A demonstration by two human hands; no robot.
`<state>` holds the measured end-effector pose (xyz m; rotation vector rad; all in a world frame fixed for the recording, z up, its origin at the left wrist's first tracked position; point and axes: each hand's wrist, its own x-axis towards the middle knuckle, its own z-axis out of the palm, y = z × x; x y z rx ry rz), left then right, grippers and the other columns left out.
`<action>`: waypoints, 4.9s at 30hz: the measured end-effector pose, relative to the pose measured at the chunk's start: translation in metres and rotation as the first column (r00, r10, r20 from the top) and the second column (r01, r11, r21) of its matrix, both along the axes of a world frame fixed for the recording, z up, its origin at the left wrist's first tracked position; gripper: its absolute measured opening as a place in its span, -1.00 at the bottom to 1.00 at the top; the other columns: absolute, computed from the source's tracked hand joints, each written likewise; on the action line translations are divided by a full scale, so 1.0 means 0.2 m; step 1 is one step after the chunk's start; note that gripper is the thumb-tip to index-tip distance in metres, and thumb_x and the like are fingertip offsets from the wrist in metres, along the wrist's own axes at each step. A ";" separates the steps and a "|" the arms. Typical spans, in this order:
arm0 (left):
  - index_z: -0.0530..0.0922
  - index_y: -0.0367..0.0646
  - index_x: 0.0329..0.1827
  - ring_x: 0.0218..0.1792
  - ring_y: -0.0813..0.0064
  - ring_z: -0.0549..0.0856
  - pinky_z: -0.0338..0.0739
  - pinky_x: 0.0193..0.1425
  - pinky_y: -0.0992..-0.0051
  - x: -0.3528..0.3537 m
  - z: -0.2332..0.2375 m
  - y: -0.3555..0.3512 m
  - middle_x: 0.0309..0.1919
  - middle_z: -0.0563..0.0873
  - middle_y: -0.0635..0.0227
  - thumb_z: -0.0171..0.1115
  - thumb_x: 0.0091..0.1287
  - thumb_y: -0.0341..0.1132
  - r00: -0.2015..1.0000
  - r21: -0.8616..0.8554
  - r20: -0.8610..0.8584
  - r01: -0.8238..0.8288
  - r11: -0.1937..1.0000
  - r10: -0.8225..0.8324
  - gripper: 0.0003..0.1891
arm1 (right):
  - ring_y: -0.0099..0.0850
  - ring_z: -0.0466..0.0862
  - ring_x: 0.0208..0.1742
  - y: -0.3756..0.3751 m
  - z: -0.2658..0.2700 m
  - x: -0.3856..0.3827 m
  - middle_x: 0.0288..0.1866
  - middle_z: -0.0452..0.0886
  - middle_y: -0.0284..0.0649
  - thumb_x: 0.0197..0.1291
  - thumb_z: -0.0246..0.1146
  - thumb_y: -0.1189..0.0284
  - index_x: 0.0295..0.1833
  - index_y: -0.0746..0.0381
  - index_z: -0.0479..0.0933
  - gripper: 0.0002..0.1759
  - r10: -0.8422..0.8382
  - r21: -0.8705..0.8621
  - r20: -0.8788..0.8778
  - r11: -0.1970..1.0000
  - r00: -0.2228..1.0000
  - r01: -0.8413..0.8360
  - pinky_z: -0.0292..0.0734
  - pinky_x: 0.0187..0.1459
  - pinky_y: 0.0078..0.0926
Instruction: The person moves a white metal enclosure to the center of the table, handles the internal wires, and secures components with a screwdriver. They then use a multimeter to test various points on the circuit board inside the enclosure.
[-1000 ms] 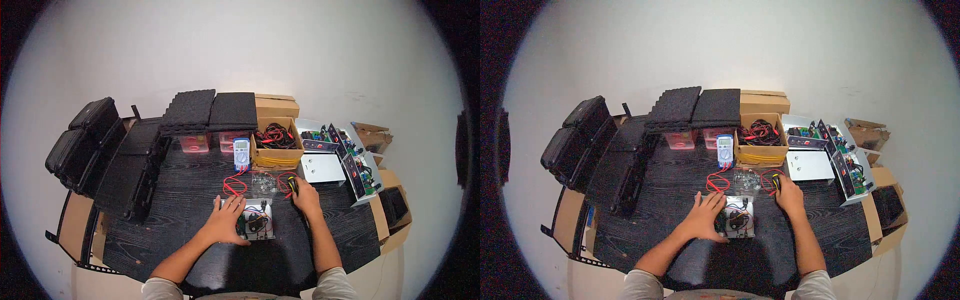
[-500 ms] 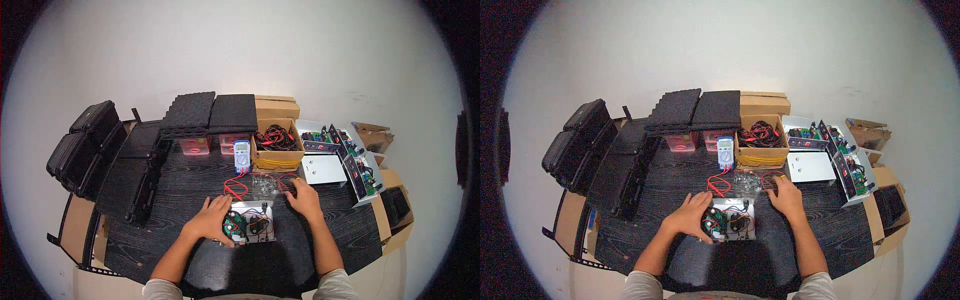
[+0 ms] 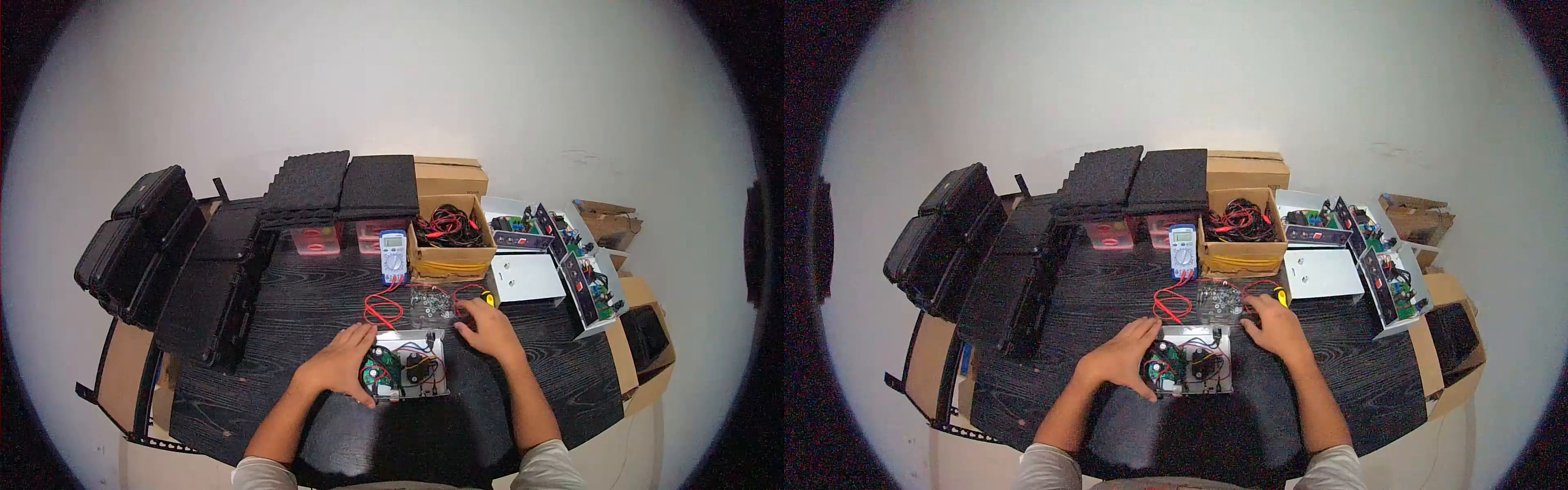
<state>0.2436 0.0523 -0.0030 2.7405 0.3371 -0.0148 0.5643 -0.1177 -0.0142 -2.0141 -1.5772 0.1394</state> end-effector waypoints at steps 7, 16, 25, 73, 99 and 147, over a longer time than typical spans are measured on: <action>0.00 -0.52 0.70 0.70 -0.25 0.09 0.01 0.79 0.06 -0.02 0.04 0.00 0.68 0.13 -0.30 0.77 -0.33 0.32 0.995 0.038 -0.091 -0.048 0.998 0.051 0.64 | -0.02 0.76 -0.01 0.02 0.01 -0.06 -0.04 0.71 -0.06 0.31 0.43 0.30 0.14 0.24 0.65 -0.63 0.156 0.038 -0.028 0.987 0.987 -0.155 0.67 0.05 -0.09; 0.13 -0.53 0.65 0.59 -0.21 0.31 0.30 0.67 0.08 -0.01 0.05 0.00 0.57 0.31 -0.27 0.78 -0.33 0.24 0.999 -0.002 0.038 -0.005 1.000 0.005 0.54 | -0.06 0.78 -0.03 0.04 -0.05 -0.10 -0.09 0.74 -0.06 0.35 0.40 0.22 0.18 0.23 0.66 -0.60 0.250 -0.073 -0.034 0.965 0.968 -0.252 0.68 0.03 -0.10; 0.18 -0.52 0.63 0.56 -0.18 0.35 0.36 0.64 0.09 0.01 0.07 -0.03 0.54 0.37 -0.24 0.75 -0.29 0.19 0.999 0.006 0.042 -0.024 1.000 0.024 0.46 | 0.00 0.78 -0.03 0.04 -0.01 -0.12 -0.07 0.75 0.01 0.34 0.41 0.20 0.07 0.30 0.64 -0.60 0.202 -0.131 -0.046 0.970 0.978 -0.207 0.67 0.01 -0.05; 0.27 -0.49 0.60 0.60 -0.18 0.35 0.33 0.67 0.10 0.06 -0.01 -0.03 0.55 0.39 -0.26 0.72 -0.25 0.22 0.979 0.011 0.201 -0.016 1.000 0.013 0.38 | -0.50 0.62 -0.35 -0.05 -0.51 0.62 -0.09 0.68 -0.31 0.61 0.23 0.27 0.27 0.18 0.53 -0.70 0.158 0.238 -0.971 0.559 0.179 0.795 0.51 -0.35 -0.58; 0.23 -0.53 0.61 0.61 -0.18 0.31 0.32 0.68 0.11 0.06 -0.03 -0.02 0.55 0.37 -0.27 0.71 -0.23 0.18 0.979 -0.001 0.203 0.017 1.000 -0.016 0.39 | -0.61 0.26 -0.55 0.01 -0.30 0.35 -0.41 0.26 -0.48 0.61 0.18 0.17 -0.08 0.08 0.46 -0.77 0.184 0.039 -0.983 0.323 -0.022 0.946 0.09 -0.60 -0.55; 0.78 0.00 0.06 0.60 -0.20 0.31 0.30 0.66 -0.02 0.73 -0.07 0.73 0.56 0.41 0.00 0.57 0.19 -0.30 0.855 0.215 0.519 -0.130 0.968 -0.001 -0.65 | -0.71 0.37 -0.43 0.19 -0.59 0.06 -0.34 0.38 -0.49 0.71 0.03 0.36 0.28 0.17 0.42 -0.79 0.090 0.432 -0.834 0.720 0.545 0.543 0.36 -0.41 -0.68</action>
